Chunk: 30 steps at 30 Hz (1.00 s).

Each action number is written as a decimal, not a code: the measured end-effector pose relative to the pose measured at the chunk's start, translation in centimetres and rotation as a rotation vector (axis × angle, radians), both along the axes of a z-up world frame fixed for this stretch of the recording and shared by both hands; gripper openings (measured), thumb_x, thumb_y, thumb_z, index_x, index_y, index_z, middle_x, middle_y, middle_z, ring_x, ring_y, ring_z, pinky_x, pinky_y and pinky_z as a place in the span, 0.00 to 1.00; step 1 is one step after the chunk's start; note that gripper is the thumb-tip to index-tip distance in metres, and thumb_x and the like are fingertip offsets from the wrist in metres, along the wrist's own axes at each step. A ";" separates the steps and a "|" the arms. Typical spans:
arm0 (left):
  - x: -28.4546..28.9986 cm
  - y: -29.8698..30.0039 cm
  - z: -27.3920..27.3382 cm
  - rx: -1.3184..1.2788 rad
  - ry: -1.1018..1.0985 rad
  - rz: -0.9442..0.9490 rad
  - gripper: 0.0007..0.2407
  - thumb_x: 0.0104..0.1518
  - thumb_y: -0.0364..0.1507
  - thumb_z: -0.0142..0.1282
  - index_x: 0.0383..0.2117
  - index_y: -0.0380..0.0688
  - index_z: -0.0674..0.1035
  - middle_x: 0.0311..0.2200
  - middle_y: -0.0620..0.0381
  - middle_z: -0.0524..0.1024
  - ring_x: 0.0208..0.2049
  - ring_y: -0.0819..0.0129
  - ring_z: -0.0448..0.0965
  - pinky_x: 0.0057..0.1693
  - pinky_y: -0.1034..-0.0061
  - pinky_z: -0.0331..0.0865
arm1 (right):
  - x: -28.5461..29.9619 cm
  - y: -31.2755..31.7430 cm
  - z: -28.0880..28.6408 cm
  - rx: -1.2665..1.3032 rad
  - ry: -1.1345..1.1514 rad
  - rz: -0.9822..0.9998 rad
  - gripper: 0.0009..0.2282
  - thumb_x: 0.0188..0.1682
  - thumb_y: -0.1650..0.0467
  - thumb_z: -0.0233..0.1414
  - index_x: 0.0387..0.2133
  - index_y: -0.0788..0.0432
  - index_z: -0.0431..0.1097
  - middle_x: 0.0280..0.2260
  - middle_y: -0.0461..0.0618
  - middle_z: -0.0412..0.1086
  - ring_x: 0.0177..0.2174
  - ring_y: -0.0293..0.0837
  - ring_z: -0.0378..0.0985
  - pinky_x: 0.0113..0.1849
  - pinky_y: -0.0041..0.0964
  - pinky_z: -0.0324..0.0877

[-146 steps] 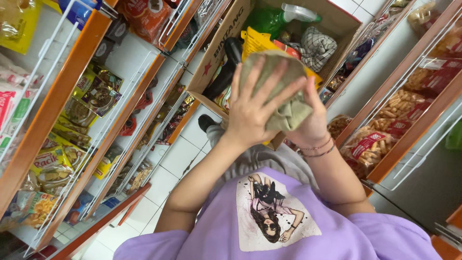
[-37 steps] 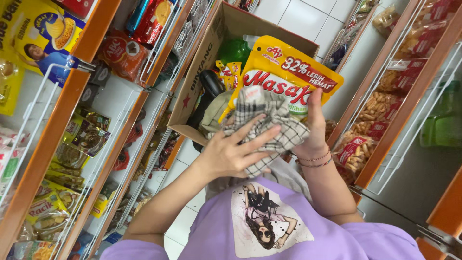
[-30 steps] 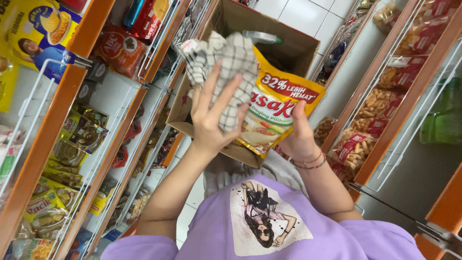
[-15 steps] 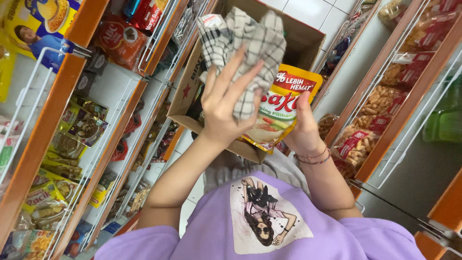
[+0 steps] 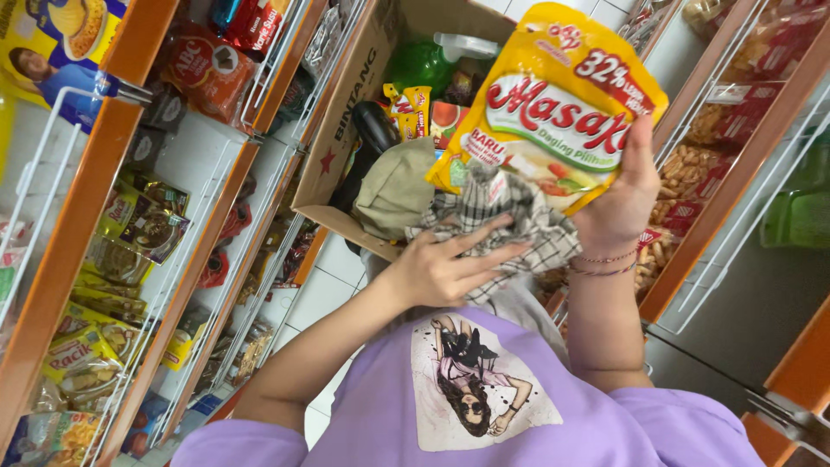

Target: The person wipes the edges of store shelves with a cloth, scans a package of crackers using a handheld barcode scanner, and organizes various food items including crackers and seasoning packets into a cardboard box and onto the shelves.

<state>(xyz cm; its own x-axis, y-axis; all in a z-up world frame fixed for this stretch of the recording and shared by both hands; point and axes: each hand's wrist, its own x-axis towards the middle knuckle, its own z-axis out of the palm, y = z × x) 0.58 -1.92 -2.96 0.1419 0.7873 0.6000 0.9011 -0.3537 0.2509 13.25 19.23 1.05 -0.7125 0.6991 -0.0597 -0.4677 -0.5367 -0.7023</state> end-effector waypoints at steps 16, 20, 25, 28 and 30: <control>-0.9 3.9 1.6 -0.299 -0.319 0.550 0.36 0.51 0.45 0.68 0.67 0.53 0.65 0.69 0.43 0.53 0.71 0.41 0.55 0.69 0.38 0.47 | 1.9 0.1 0.5 0.243 0.071 -0.194 0.24 0.68 0.55 0.39 0.68 0.59 0.57 0.62 0.50 0.63 0.61 0.49 0.66 0.65 0.49 0.59; 1.9 3.6 3.6 -0.264 -0.740 0.246 0.38 0.51 0.40 0.70 0.70 0.52 0.63 0.65 0.45 0.59 0.68 0.48 0.61 0.72 0.57 0.60 | 0.0 -3.2 1.2 0.204 0.043 -0.052 0.28 0.64 0.55 0.47 0.70 0.57 0.49 0.67 0.50 0.58 0.64 0.49 0.61 0.66 0.50 0.56; 2.0 3.1 3.1 -0.137 -1.001 0.291 0.31 0.59 0.29 0.68 0.67 0.43 0.63 0.62 0.45 0.70 0.66 0.56 0.72 0.71 0.67 0.67 | -0.3 -4.3 4.2 0.341 -0.049 0.184 0.47 0.51 0.59 0.61 0.74 0.45 0.28 0.74 0.52 0.46 0.70 0.48 0.51 0.67 0.47 0.53; 1.0 2.4 1.7 -0.049 -1.396 0.235 0.27 0.62 0.20 0.57 0.67 0.35 0.60 0.60 0.48 0.71 0.63 0.64 0.72 0.70 0.71 0.64 | -0.3 -3.7 4.0 0.623 -0.329 0.124 0.46 0.53 0.63 0.61 0.75 0.50 0.29 0.73 0.55 0.47 0.69 0.47 0.52 0.66 0.45 0.53; -0.2 1.6 1.1 -0.056 -1.568 0.164 0.25 0.60 0.19 0.54 0.65 0.34 0.62 0.59 0.51 0.71 0.62 0.65 0.71 0.69 0.71 0.64 | -0.8 -3.2 2.9 0.636 -0.390 0.160 0.41 0.55 0.66 0.59 0.75 0.56 0.36 0.71 0.56 0.52 0.68 0.46 0.56 0.66 0.43 0.54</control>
